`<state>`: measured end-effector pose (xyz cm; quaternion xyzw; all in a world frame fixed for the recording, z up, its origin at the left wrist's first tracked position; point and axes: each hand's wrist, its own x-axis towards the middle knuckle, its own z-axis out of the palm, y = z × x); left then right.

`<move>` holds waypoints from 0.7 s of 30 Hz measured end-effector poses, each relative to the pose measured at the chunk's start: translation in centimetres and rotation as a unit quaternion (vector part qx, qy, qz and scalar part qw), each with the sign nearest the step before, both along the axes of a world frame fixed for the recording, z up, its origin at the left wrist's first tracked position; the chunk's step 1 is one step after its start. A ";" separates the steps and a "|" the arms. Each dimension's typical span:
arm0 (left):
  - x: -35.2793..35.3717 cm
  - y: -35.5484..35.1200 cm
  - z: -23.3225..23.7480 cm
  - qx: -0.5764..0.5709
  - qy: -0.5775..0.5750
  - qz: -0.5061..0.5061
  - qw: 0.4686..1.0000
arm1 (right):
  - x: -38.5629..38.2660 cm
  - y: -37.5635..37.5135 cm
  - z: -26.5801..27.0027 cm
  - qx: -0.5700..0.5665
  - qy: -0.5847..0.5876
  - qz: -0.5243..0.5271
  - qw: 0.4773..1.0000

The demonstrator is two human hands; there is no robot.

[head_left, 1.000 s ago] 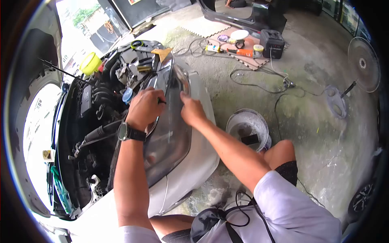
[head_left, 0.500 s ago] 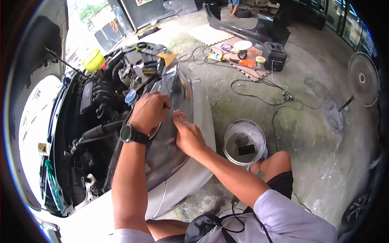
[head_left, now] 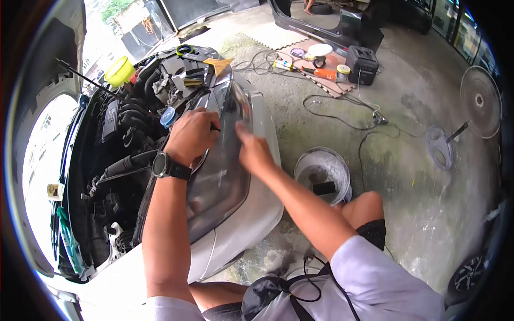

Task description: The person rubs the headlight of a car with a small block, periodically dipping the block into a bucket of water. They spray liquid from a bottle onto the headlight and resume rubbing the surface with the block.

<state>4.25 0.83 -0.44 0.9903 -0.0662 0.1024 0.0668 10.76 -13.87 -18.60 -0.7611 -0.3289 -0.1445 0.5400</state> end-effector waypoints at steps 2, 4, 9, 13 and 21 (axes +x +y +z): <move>0.1 -0.2 0.4 0.004 0.008 0.017 1.000 | -0.7 -0.8 3.6 -0.041 0.097 -0.011 0.994; 0.2 -0.2 0.5 0.001 -0.006 0.010 1.000 | -2.0 -0.4 4.4 -0.067 0.110 -0.024 0.991; 0.3 0.3 -0.2 0.003 -0.013 -0.001 1.000 | -6.3 -2.1 1.8 0.029 -0.073 0.032 0.996; 0.2 0.0 0.2 0.018 -0.012 0.005 1.000 | -0.9 -0.5 3.8 -0.037 0.079 -0.041 0.995; 0.1 0.0 0.1 -0.004 -0.011 -0.001 1.000 | -4.6 -1.7 0.4 0.036 -0.003 0.020 0.999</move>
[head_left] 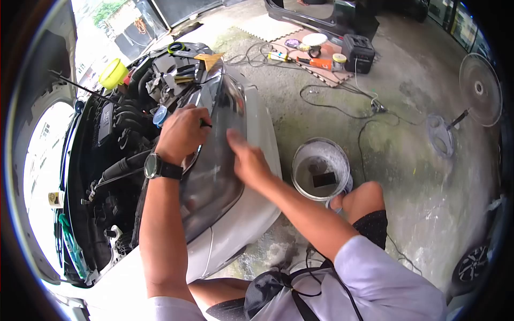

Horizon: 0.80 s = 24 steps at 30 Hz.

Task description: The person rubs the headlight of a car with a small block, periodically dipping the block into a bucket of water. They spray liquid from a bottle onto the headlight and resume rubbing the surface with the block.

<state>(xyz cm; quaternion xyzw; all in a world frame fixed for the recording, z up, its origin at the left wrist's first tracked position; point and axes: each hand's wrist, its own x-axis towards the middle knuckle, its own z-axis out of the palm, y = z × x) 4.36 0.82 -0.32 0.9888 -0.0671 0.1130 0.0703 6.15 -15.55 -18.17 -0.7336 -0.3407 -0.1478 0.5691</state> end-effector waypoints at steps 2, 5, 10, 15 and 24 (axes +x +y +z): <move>0.0 -0.3 0.2 0.004 0.016 0.007 1.000 | 2.5 0.7 1.0 -0.027 0.049 -0.019 0.998; 0.0 -0.5 0.4 0.017 0.018 0.016 1.000 | 1.2 1.1 0.0 -0.027 0.042 -0.037 0.998; 0.0 -0.1 0.2 0.016 0.020 0.024 0.999 | -1.1 0.1 -1.0 -0.001 -0.020 -0.011 1.000; 0.1 -0.4 0.3 0.012 0.009 0.007 1.000 | 3.1 1.9 -0.6 0.007 0.086 -0.033 0.996; -0.2 -0.5 0.1 0.022 0.002 0.002 1.000 | 2.1 1.3 -1.3 0.012 0.077 -0.021 0.997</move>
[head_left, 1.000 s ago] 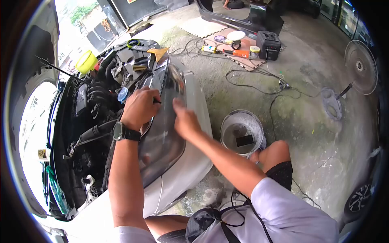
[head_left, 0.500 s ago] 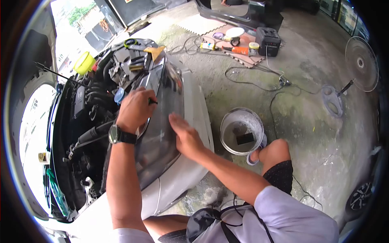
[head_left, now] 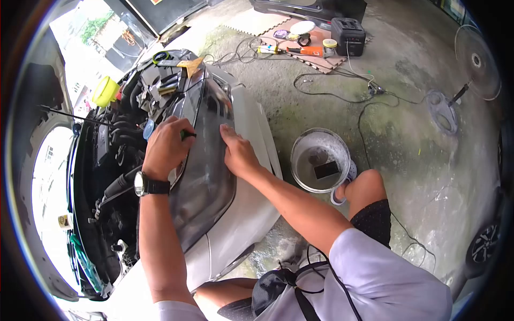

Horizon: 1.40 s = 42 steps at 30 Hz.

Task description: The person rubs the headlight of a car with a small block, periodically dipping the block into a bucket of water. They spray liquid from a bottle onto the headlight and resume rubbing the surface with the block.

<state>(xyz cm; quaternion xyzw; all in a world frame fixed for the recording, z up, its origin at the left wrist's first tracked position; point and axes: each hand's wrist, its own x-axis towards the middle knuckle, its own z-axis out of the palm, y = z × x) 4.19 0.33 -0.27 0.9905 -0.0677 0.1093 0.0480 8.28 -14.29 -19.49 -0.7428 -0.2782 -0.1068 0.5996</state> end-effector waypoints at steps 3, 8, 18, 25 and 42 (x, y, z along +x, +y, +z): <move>-0.4 -0.5 1.4 0.012 0.013 0.014 1.000 | 0.0 -1.1 0.9 -0.001 0.027 -0.022 0.999; -1.5 0.0 1.5 0.051 -0.006 0.062 0.997 | -2.3 -12.2 2.6 0.078 0.262 0.202 0.941; -7.7 -16.3 -0.6 0.129 -0.065 -0.182 0.973 | -4.1 -17.9 -2.3 0.474 0.564 0.250 0.628; -10.5 -17.6 -9.4 0.080 0.055 -0.196 0.976 | -5.9 -19.0 -2.2 0.323 0.658 0.320 0.600; -7.8 -10.7 -4.3 0.395 0.131 -0.132 0.900 | 5.0 -26.3 -2.3 0.360 0.507 0.094 0.777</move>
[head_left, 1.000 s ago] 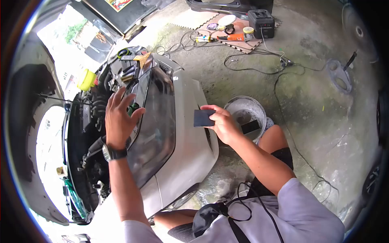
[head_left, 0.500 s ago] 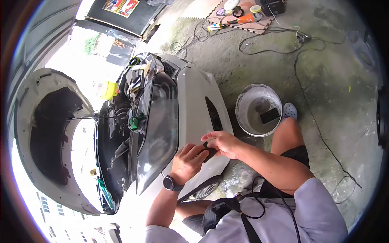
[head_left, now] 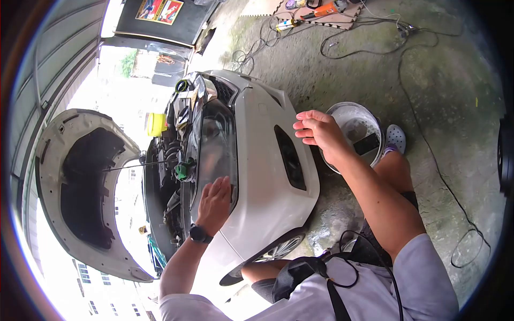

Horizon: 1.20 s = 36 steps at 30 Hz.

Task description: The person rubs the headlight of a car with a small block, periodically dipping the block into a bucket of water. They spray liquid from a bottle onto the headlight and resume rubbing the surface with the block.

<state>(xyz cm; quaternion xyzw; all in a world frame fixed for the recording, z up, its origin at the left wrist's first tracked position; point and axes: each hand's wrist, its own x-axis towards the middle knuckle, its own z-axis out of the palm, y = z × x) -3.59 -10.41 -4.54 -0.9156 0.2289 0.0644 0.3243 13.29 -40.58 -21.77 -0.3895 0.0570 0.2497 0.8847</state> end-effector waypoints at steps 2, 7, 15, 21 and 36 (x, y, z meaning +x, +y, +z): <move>1.2 0.9 -1.0 0.012 0.004 0.012 1.000 | 0.3 0.5 -0.4 -0.001 0.003 0.011 1.000; 3.3 1.0 -1.4 0.017 0.024 0.073 0.997 | 0.7 0.8 -0.6 -0.001 0.009 0.007 1.000; 2.5 1.6 -0.3 -0.012 0.073 0.032 0.997 | 1.3 1.3 -0.1 -0.009 0.003 0.006 1.000; 6.7 2.7 -0.6 -0.035 0.038 0.085 0.995 | 1.4 2.3 -1.3 -0.019 0.005 0.017 1.000; 9.3 2.9 -4.0 0.023 0.004 0.048 0.999 | 1.1 1.7 -1.1 -0.024 0.026 -0.013 0.999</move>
